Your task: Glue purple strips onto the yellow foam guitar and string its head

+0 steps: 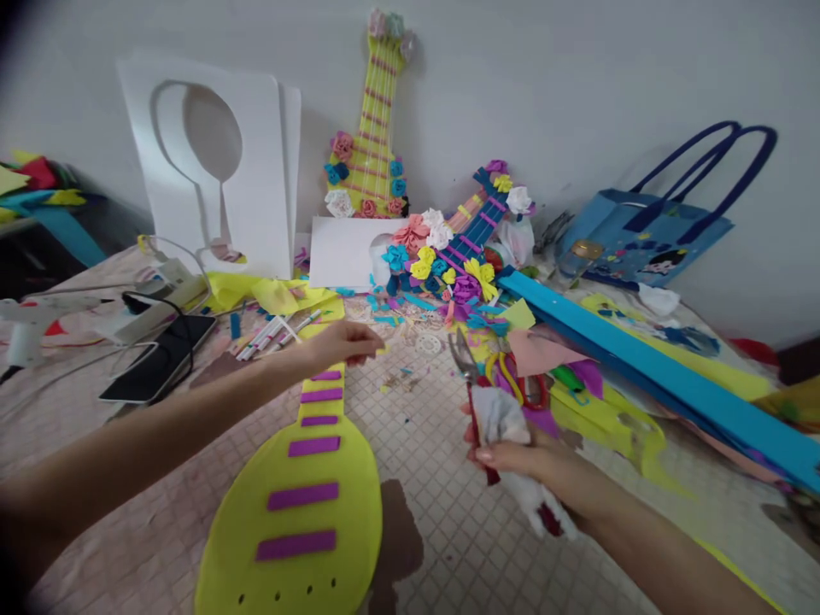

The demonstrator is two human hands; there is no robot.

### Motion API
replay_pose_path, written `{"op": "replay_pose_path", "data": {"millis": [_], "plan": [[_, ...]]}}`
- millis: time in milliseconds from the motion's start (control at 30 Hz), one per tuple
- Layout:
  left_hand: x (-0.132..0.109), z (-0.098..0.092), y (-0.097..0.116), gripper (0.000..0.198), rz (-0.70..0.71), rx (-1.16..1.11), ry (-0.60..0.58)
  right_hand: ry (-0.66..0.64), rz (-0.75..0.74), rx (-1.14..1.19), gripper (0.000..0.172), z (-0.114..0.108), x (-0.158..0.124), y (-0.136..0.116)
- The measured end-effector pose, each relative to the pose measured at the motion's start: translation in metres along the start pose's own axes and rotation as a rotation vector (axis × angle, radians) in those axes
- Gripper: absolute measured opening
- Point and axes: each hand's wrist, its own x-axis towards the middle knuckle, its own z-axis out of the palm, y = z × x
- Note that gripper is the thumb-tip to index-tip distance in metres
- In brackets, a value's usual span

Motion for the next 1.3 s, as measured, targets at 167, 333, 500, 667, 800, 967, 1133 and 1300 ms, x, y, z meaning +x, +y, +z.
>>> {"op": "replay_pose_path", "data": {"millis": [167,333,500,667,800,967,1133,1300], "plan": [[-0.032,0.037,-0.007,0.025,-0.230,-0.580,-0.198,-0.182,-0.016,-0.019,0.041,0.014,0.003,0.002],[-0.036,0.043,-0.008,0.024,-0.245,-0.779,-0.286,-0.258,-0.043,-0.120,0.047,0.019,0.007,-0.006],[-0.034,0.045,-0.014,0.025,-0.224,-0.838,-0.376,-0.332,-0.083,-0.142,0.057,0.018,0.014,-0.008],[-0.031,0.050,-0.018,0.026,-0.199,-0.877,-0.411,-0.356,-0.079,-0.192,0.062,0.019,0.019,-0.004],[-0.031,0.054,-0.019,0.021,-0.187,-0.914,-0.420,-0.372,-0.087,-0.211,0.061,0.021,0.020,-0.002],[-0.032,0.057,-0.019,0.017,-0.173,-0.950,-0.418,-0.389,-0.079,-0.198,0.062,0.022,0.021,-0.002],[-0.032,0.058,-0.021,0.014,-0.179,-0.952,-0.416,-0.400,-0.049,-0.182,0.056,0.023,0.017,-0.010],[-0.031,0.058,-0.019,0.015,-0.201,-0.929,-0.438,-0.457,-0.082,-0.207,0.048,0.022,0.019,-0.012]]}}
